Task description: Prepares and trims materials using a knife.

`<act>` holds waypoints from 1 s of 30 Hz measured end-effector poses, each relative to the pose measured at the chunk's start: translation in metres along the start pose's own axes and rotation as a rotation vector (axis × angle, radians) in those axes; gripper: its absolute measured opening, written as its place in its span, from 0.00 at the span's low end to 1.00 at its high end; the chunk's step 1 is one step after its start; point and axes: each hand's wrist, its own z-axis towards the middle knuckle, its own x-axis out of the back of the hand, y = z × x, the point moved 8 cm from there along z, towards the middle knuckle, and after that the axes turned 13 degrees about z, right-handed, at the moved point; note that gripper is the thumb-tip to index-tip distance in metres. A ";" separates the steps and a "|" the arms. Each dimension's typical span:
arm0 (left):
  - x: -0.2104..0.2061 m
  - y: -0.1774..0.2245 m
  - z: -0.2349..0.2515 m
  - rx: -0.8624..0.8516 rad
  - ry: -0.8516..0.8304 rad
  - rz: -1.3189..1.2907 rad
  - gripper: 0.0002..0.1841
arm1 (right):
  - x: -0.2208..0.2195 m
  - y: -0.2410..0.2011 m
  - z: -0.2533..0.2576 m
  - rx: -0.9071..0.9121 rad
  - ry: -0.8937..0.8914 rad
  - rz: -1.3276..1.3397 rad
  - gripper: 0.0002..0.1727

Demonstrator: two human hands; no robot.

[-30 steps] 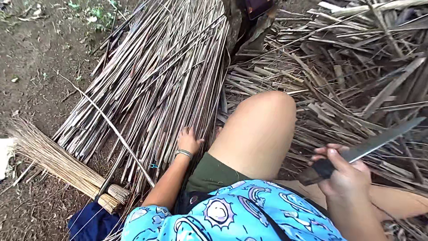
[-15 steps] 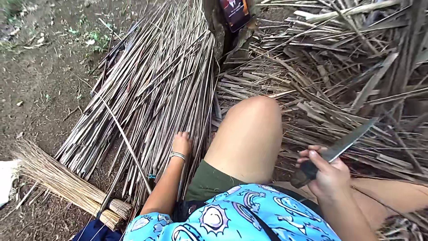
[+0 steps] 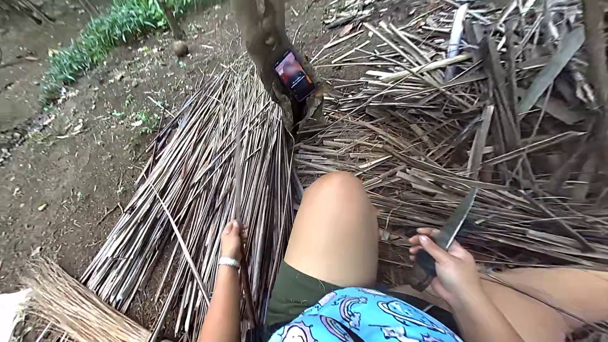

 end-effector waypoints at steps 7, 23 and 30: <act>0.056 0.132 -0.088 -0.713 0.010 -0.155 0.12 | -0.058 -0.024 -0.014 0.074 -0.513 0.062 0.31; -0.129 0.116 -0.177 -0.630 -0.991 0.476 0.15 | -0.065 -0.142 0.010 0.219 -0.476 0.308 0.26; -0.171 0.148 -0.190 -0.767 -0.753 0.545 0.19 | -0.115 -0.055 -0.055 0.078 -0.833 -0.338 0.31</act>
